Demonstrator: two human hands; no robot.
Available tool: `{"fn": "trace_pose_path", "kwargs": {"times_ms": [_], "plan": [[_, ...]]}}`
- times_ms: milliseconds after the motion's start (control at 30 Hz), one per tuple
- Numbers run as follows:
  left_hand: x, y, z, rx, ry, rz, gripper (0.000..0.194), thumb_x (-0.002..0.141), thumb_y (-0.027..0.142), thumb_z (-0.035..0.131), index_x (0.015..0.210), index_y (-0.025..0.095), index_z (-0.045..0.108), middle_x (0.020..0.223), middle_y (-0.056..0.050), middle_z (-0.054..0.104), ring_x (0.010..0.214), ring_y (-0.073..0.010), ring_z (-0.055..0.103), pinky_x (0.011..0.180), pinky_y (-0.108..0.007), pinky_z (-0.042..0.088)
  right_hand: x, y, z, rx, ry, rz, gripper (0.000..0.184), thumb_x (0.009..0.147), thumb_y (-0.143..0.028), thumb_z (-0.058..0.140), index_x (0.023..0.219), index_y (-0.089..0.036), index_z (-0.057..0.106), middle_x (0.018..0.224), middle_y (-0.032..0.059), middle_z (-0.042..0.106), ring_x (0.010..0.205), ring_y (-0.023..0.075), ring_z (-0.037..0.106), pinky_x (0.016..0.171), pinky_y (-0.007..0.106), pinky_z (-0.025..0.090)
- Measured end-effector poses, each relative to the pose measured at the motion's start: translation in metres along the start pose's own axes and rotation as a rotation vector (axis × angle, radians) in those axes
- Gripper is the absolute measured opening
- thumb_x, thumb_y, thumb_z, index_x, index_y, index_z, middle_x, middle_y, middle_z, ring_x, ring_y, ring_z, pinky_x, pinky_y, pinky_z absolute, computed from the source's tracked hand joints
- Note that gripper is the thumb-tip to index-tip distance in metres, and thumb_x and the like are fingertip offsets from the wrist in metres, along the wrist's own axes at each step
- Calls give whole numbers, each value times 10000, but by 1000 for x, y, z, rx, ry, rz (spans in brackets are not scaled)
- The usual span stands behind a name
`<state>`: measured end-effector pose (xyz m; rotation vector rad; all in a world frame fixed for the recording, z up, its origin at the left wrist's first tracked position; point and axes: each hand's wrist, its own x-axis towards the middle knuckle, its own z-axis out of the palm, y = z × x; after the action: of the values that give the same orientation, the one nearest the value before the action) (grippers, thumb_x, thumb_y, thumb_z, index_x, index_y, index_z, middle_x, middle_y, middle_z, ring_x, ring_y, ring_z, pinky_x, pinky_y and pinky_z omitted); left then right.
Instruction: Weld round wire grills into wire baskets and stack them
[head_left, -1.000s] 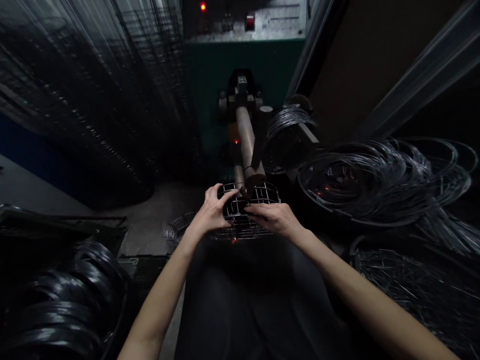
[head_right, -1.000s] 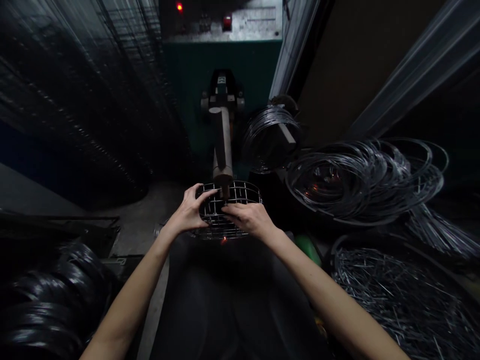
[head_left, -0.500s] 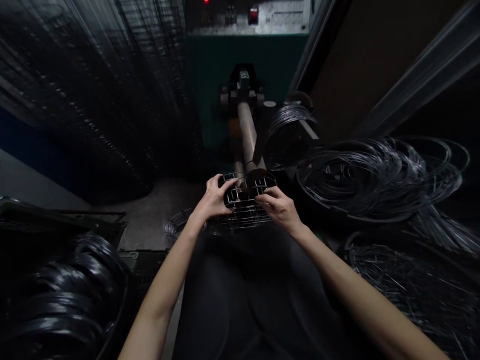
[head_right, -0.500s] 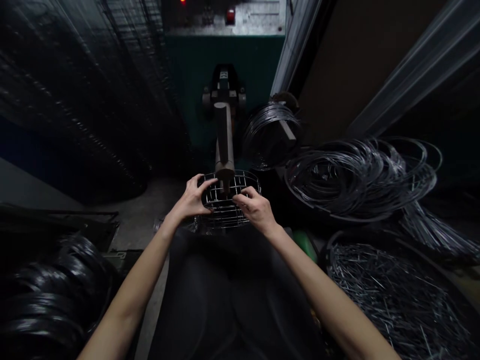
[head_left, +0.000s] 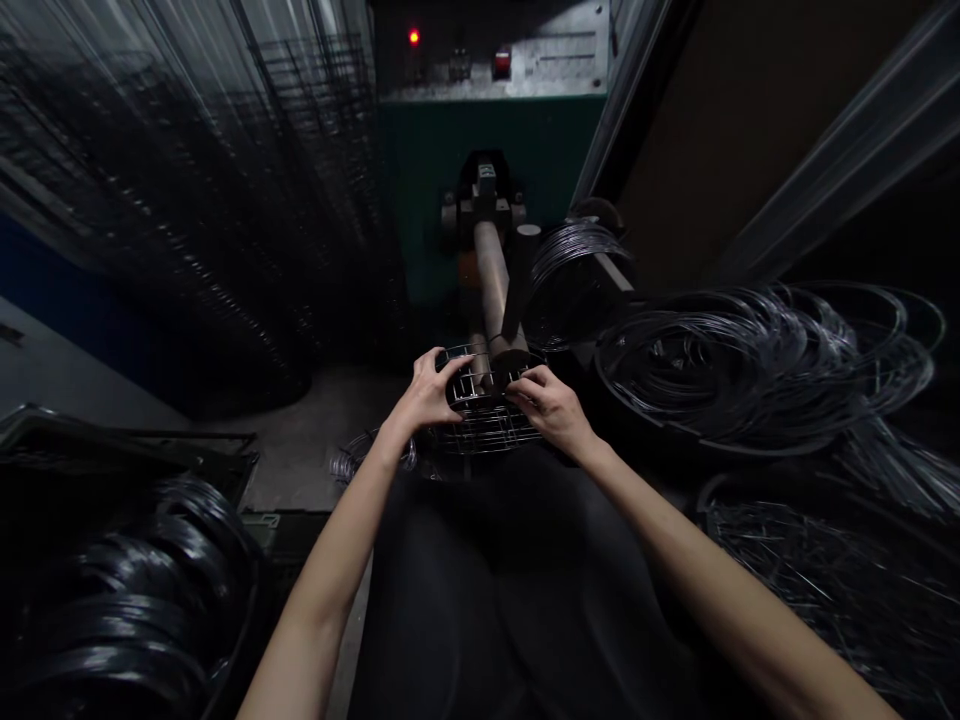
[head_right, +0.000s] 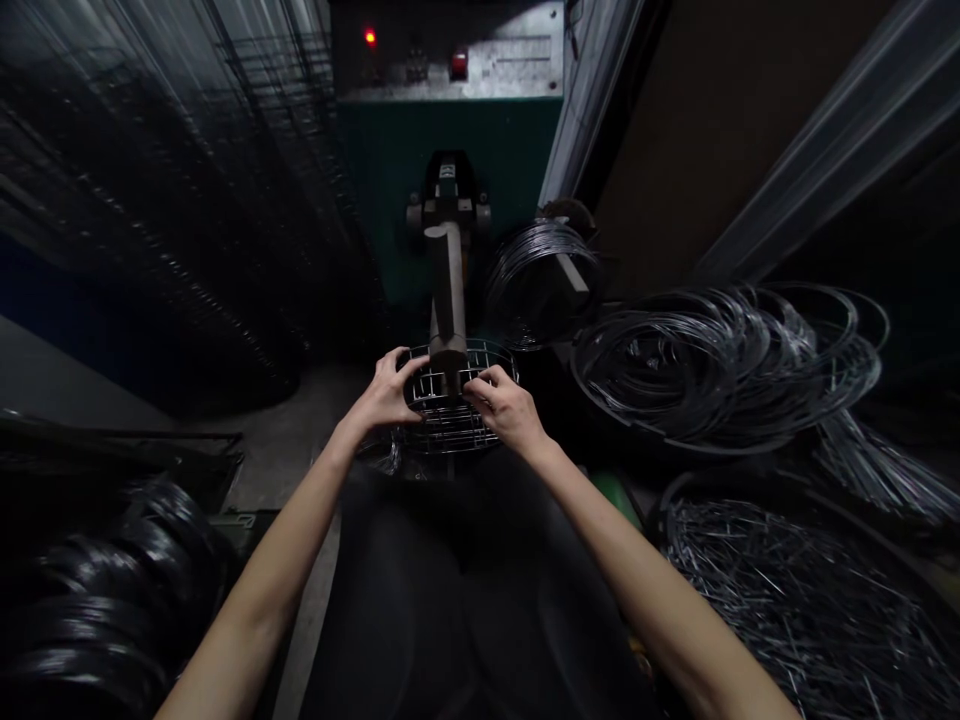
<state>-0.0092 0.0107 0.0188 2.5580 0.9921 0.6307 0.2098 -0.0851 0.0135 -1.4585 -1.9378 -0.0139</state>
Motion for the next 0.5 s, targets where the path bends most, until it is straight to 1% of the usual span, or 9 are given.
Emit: {"fn": "trace_pose_path", "kwargs": {"times_ms": [67,133,200,267,333,400,467,500], "plan": [[-2,-1,0,-12,13,9,928,541,293,836,1366,256,414,1394,-151,261,1314,-398,277,1066,-573,315,1,0,1,43,7,-1,211,927,-328,489,922,-211,664,943,60,559,773,147,575,670,252,487],[-9,-6,1,-46,35,1,1007,538,337,850,1406,273,344,1428,-149,237,1333,-389,260,1079,-578,294,-3,-3,-5,91,38,17,226,930,-347,478,930,-209,657,935,65,548,811,163,579,705,272,492],[-21,-15,7,-109,80,-34,1135,520,407,864,1450,281,226,1478,-154,175,1366,-397,211,1089,-593,272,-13,-10,-20,146,71,87,262,950,-354,425,971,-210,642,940,70,554,844,173,583,753,295,493],[-36,-27,18,-192,137,-83,1233,522,493,850,1474,266,100,1509,-165,116,1394,-406,157,1108,-597,240,-30,-18,-39,210,54,191,307,974,-348,347,1007,-215,622,963,71,580,882,177,588,804,311,488],[-48,-40,32,-273,172,-100,1305,512,553,835,1474,244,9,1517,-182,85,1411,-406,120,1132,-586,199,-54,-23,-57,235,-31,278,354,985,-352,290,977,-221,618,948,65,613,886,181,596,819,320,485],[-56,-50,47,-331,181,-80,1355,487,578,836,1466,244,-39,1519,-194,54,1426,-393,81,1147,-572,165,-80,-24,-68,218,-163,344,383,985,-371,267,911,-226,615,868,51,636,821,182,610,773,321,497],[-58,-56,58,-351,188,-61,1379,478,584,838,1458,255,-75,1515,-209,32,1433,-378,70,1145,-564,174,-108,-20,-68,183,-297,403,385,979,-386,267,851,-230,595,762,33,634,714,181,616,689,316,506],[-57,-58,62,-359,192,-69,1370,503,582,828,1451,259,-105,1508,-216,38,1434,-366,90,1137,-557,205,-123,-17,-65,170,-360,417,370,973,-396,285,828,-233,585,731,27,632,679,182,619,657,315,510]]}}
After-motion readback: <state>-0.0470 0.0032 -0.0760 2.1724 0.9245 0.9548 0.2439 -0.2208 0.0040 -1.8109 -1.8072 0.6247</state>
